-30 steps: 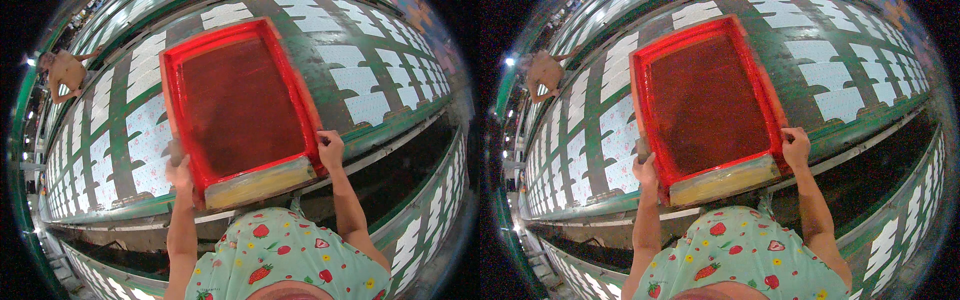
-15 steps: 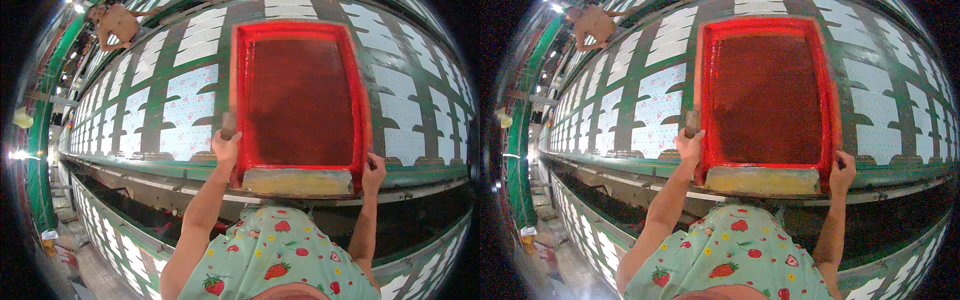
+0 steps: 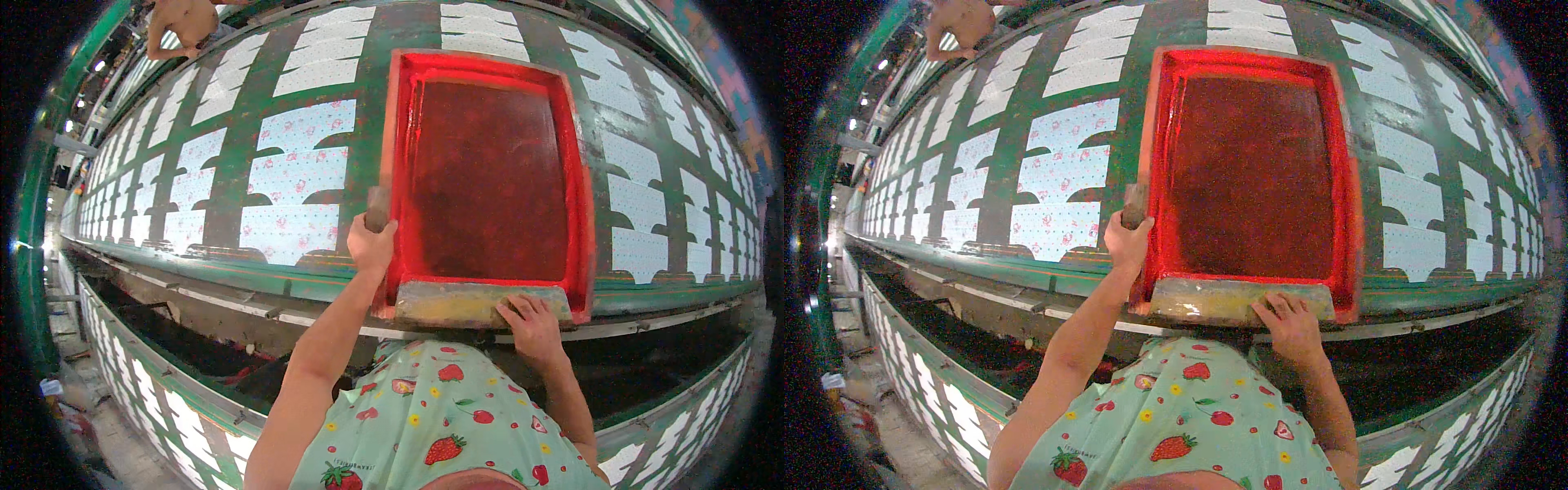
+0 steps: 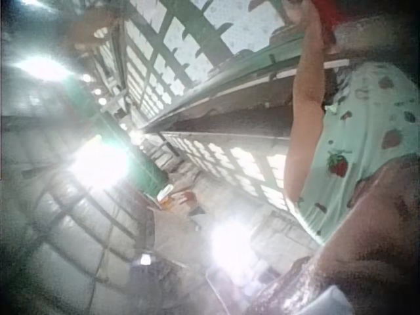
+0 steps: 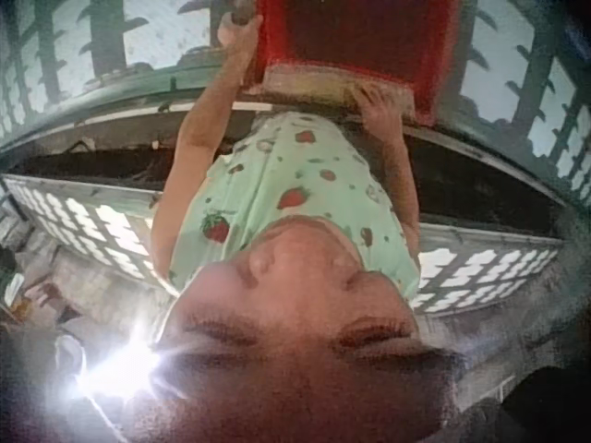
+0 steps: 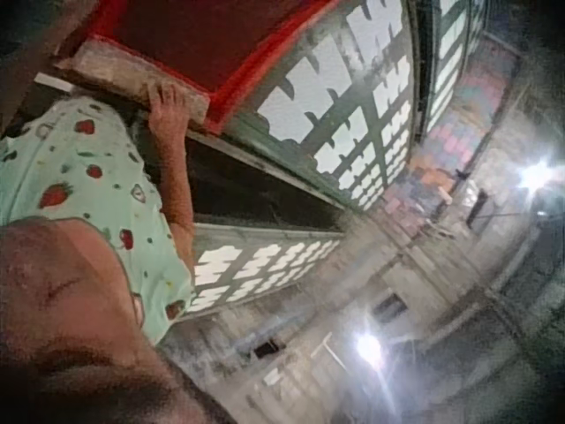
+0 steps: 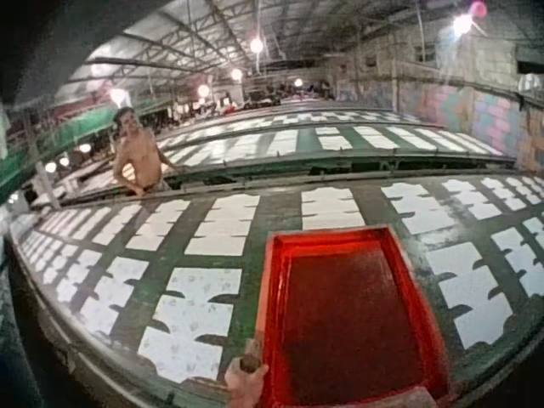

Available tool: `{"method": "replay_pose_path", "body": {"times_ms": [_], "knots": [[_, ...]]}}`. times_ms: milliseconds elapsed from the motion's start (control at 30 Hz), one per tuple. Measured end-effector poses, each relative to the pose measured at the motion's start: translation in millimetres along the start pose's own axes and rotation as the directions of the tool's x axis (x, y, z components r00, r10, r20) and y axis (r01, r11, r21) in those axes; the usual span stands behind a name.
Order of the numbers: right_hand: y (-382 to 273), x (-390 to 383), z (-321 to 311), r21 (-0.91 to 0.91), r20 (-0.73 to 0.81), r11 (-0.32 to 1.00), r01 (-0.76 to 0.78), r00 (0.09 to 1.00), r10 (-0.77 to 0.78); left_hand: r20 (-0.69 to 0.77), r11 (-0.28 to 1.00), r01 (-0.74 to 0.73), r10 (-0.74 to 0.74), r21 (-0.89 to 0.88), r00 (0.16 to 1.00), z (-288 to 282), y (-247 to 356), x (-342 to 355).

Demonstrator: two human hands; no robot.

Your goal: The person holds a red screen-printing frame and repeatedly uses a squeegee to pull red ink across the mesh onto patterned paper laid out on a long green workbench. The person repositions the frame and repeats the squeegee strokes multiple times along the bench.

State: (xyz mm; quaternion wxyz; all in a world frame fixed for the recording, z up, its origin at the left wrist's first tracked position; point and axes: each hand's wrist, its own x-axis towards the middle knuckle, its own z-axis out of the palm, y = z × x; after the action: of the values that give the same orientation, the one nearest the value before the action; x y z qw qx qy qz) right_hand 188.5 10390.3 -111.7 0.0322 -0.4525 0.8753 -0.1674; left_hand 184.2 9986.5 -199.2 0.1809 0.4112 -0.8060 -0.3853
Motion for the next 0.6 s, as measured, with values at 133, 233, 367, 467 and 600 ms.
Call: {"method": "replay_pose_path", "body": {"times_ms": [133,233,367,467,600], "knots": [[-17.4,24.2,-7.0,-0.041,0.007,0.997,-0.067,0.998,0.067,-0.018,0.999,-0.034,0.033,-0.034,0.999,4.8,-3.8,-0.7],[-29.6,59.6,-1.1,-0.070,0.019,0.997,-0.022,1.000,0.023,-0.077,0.982,-0.156,0.148,-0.109,0.986,5.6,-4.9,-3.6],[-29.3,82.0,-14.3,-0.068,0.228,0.982,-0.174,0.956,0.186,-0.147,0.903,-0.327,0.296,-0.279,0.944,6.1,-8.0,-5.1],[-33.1,79.7,-24.0,-0.124,0.213,0.984,-0.132,0.965,0.156,-0.101,0.867,-0.291,0.274,-0.404,0.956,7.6,-11.4,-4.2],[-51.5,65.2,-15.6,-0.129,0.196,0.972,-0.195,0.956,0.218,-0.060,0.839,-0.275,0.280,-0.470,0.958,5.6,-14.3,-1.6]]}}
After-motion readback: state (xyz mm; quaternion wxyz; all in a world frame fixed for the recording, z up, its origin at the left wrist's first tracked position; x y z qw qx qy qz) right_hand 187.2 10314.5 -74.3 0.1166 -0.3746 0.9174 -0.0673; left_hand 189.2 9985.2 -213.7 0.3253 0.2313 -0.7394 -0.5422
